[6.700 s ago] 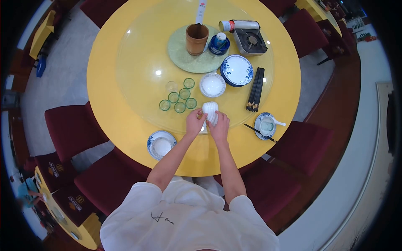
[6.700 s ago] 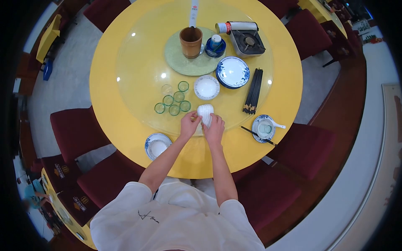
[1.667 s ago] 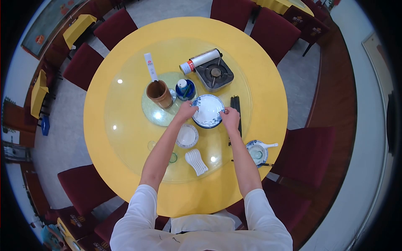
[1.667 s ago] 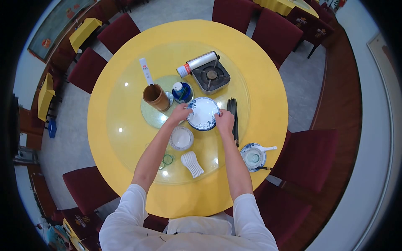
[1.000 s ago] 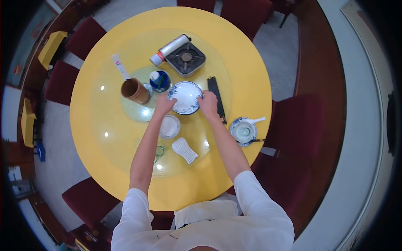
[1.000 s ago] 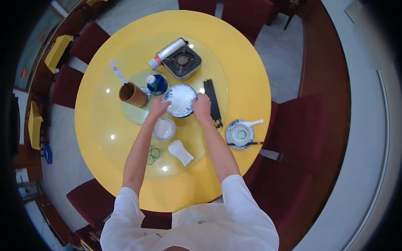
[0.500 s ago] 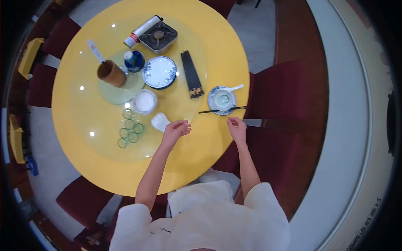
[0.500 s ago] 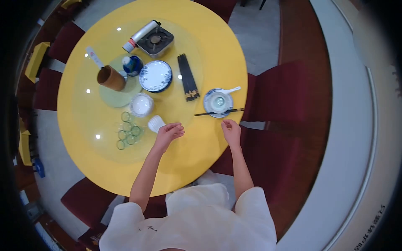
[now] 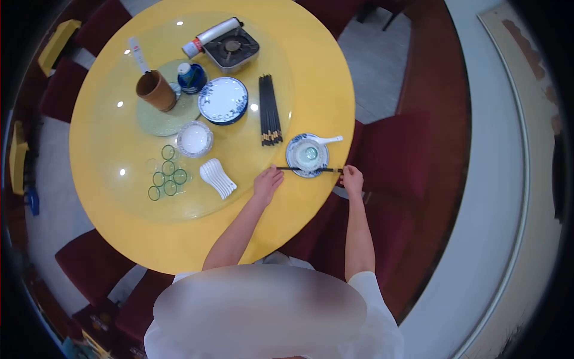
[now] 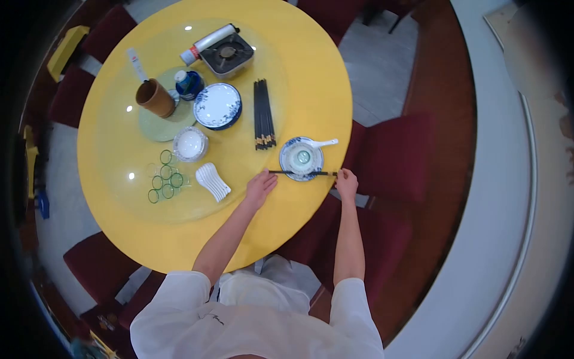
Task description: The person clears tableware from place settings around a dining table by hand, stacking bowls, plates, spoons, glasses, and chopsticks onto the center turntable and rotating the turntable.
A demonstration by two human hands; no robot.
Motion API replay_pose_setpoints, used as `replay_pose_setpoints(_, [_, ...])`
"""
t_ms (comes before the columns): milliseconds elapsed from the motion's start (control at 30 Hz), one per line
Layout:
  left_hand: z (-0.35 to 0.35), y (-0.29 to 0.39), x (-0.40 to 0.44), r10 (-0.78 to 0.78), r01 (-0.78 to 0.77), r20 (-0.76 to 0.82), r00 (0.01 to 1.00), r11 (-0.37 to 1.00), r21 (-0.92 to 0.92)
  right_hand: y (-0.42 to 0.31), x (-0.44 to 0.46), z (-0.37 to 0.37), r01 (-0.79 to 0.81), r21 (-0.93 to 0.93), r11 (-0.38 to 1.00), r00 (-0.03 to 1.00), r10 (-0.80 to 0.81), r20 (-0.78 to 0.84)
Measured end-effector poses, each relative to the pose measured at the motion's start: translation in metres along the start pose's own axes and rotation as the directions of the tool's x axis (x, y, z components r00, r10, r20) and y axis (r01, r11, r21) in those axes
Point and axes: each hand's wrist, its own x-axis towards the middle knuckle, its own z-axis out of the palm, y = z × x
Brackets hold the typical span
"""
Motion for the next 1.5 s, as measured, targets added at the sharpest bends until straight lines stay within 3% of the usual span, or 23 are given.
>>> replay_pose_setpoints(133, [0.013, -0.014, 0.003, 0.036, -0.038, -0.106, 0.994, 0.999, -0.013, 0.007, 0.011, 0.004, -0.136, 0.240, 0.961, 0.978, 0.093, 0.184])
replay_pose_setpoints(233, [0.022, -0.017, 0.012, 0.074, -0.079, -0.148, 0.986, 0.997, -0.028, 0.008, 0.008, 0.005, -0.074, 0.238, 0.968, 0.970, 0.014, 0.244])
replay_pose_setpoints(367, [0.033, -0.002, -0.005, 0.123, -0.137, -0.191, 0.974, 0.989, -0.061, 0.003, -0.021, -0.009, -0.119, 0.343, 0.932, 0.920, -0.027, 0.392])
replay_pose_setpoints(500, [0.053, 0.041, -0.030, 0.221, -0.208, -0.159, 0.962, 0.974, 0.095, -0.009, -0.085, -0.020, -0.239, 0.356, 0.903, 0.751, -0.061, 0.658])
replay_pose_setpoints(600, [0.060, 0.069, -0.025, 0.273, -0.249, -0.109, 0.956, 0.950, 0.190, -0.015, -0.120, 0.005, -0.287, 0.361, 0.887, 0.677, -0.079, 0.732])
replay_pose_setpoints(700, [0.074, 0.095, -0.018, 0.239, -0.224, -0.042, 0.970, 0.948, 0.227, -0.031, -0.135, 0.038, -0.220, 0.343, 0.913, 0.614, -0.144, 0.776])
replay_pose_setpoints(800, [0.089, 0.120, -0.005, 0.199, -0.203, 0.046, 0.979, 0.924, 0.323, -0.073, -0.134, 0.068, -0.270, 0.427, 0.863, 0.652, -0.162, 0.741])
replay_pose_setpoints(867, [0.088, 0.129, 0.014, 0.214, -0.223, 0.066, 0.975, 0.908, 0.355, -0.102, -0.117, 0.097, -0.256, 0.473, 0.843, 0.731, -0.151, 0.665])
replay_pose_setpoints(933, [0.085, 0.134, 0.028, 0.238, -0.221, 0.034, 0.971, 0.823, 0.523, -0.128, -0.093, 0.125, -0.223, 0.510, 0.831, 0.795, -0.147, 0.589])
replay_pose_setpoints(1000, [0.074, 0.132, 0.051, 0.295, -0.255, 0.055, 0.954, 0.700, 0.667, -0.146, -0.069, 0.151, -0.225, 0.491, 0.842, 0.806, -0.122, 0.579])
replay_pose_setpoints(1100, [0.048, 0.117, 0.102, 0.645, -0.418, 0.180, 0.743, 0.238, 0.877, -0.163, -0.043, 0.178, -0.205, 0.461, 0.863, 0.833, -0.094, 0.546])
replay_pose_setpoints(1133, [0.049, 0.121, 0.103, 0.606, -0.416, 0.151, 0.781, 0.325, 0.849, -0.165, -0.037, 0.185, -0.160, 0.444, 0.881, 0.841, -0.114, 0.529])
replay_pose_setpoints(1200, [0.048, 0.125, 0.105, 0.626, -0.426, 0.202, 0.753, 0.231, 0.875, -0.170, -0.031, 0.197, -0.105, 0.428, 0.898, 0.861, -0.133, 0.491])
replay_pose_setpoints(1300, [0.045, 0.129, 0.113, 0.631, -0.451, 0.258, 0.732, 0.165, 0.877, -0.172, -0.030, 0.201, 0.020, 0.288, 0.957, 0.896, -0.145, 0.420])
replay_pose_setpoints(1367, [0.043, 0.132, 0.113, 0.601, -0.458, 0.294, 0.743, 0.138, 0.878, -0.185, -0.037, 0.191, 0.149, 0.082, 0.985, 0.881, -0.170, 0.442])
replay_pose_setpoints(1500, [0.038, 0.134, 0.116, 0.587, -0.481, 0.349, 0.730, 0.079, 0.873, -0.200, -0.040, 0.181, 0.275, -0.142, 0.951, 0.860, -0.178, 0.479])
